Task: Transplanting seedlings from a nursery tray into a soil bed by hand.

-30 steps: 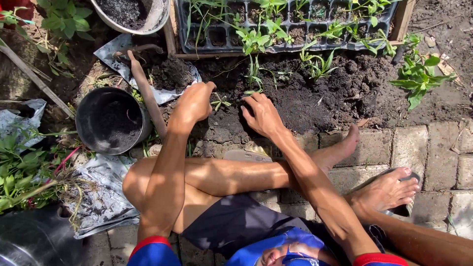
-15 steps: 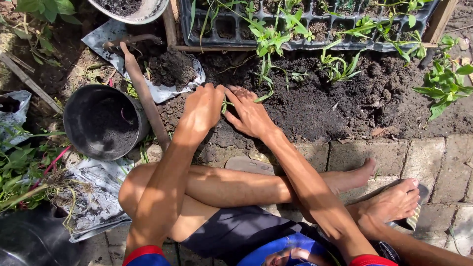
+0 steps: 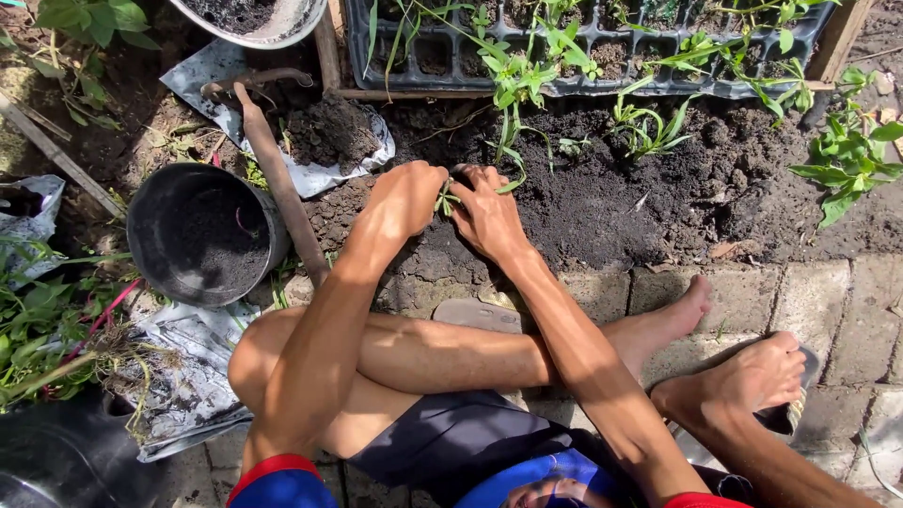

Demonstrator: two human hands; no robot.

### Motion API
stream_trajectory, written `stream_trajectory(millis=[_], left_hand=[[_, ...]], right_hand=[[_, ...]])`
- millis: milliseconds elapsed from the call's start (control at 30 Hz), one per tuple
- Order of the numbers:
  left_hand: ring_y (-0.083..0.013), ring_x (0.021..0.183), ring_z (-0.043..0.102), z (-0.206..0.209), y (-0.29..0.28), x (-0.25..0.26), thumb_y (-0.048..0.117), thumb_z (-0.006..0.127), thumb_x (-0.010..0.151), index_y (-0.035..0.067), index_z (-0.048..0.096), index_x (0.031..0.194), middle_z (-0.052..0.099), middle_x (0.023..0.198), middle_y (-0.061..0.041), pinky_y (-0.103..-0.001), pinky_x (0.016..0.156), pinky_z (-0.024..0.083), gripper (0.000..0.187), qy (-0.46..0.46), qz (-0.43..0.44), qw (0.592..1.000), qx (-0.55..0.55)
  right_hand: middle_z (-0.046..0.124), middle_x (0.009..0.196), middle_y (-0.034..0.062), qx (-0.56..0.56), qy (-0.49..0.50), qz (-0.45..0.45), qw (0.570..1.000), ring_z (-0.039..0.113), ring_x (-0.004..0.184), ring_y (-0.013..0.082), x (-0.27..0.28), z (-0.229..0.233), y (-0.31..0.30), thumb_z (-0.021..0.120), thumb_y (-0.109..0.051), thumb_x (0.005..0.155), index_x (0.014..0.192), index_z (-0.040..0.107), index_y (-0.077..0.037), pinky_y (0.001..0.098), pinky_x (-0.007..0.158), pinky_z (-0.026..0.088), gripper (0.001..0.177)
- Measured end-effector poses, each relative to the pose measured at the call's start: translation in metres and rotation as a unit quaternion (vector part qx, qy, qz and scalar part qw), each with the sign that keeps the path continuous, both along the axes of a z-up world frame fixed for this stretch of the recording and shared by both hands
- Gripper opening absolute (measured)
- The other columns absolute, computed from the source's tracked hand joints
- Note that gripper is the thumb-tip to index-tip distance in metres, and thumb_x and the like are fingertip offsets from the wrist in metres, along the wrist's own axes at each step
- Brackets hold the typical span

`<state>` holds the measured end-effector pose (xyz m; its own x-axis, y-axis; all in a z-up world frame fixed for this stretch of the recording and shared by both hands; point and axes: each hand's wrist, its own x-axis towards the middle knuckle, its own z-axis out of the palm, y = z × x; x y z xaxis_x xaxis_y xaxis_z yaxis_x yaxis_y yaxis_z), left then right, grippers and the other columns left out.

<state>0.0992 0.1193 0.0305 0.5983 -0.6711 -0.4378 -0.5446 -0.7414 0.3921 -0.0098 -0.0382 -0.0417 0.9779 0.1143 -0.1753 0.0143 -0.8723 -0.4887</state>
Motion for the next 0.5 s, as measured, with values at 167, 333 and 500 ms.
stream_trajectory(millis=[167,333,500], left_hand=[[-0.0381,0.061,0.069,-0.020,-0.013,0.011,0.001,0.070,0.090,-0.004,0.073,0.107,0.071,0.071,-0.021,-0.053,0.065,0.059,0.018,0.077,0.019,0.991,-0.107],[-0.0341,0.059,0.066,-0.001,-0.013,0.006,-0.008,0.065,0.087,-0.006,0.071,0.119,0.069,0.073,-0.021,-0.055,0.066,0.058,0.032,0.076,-0.004,0.993,-0.091],[-0.0477,0.087,0.072,-0.002,0.002,0.007,-0.003,0.066,0.088,-0.004,0.073,0.120,0.073,0.092,-0.025,-0.058,0.072,0.057,0.033,0.118,0.023,0.989,-0.085]], right_hand=[[0.061,0.131,0.0186,0.060,-0.044,0.004,0.997,0.054,0.125,0.0334,-0.011,0.017,-0.022,0.060,-0.032,0.100,0.136,0.061,-0.018,0.0531,0.102,0.049,0.038],[0.059,0.131,0.0186,0.110,-0.046,0.010,0.993,0.054,0.129,0.0354,-0.011,0.009,-0.034,0.055,-0.032,0.101,0.133,0.060,-0.014,0.0517,0.106,0.047,0.037],[0.060,0.130,0.0212,0.083,-0.063,0.016,0.994,0.052,0.132,0.0350,-0.003,0.017,-0.022,0.054,-0.036,0.101,0.131,0.061,-0.008,0.0504,0.110,0.043,0.042]])
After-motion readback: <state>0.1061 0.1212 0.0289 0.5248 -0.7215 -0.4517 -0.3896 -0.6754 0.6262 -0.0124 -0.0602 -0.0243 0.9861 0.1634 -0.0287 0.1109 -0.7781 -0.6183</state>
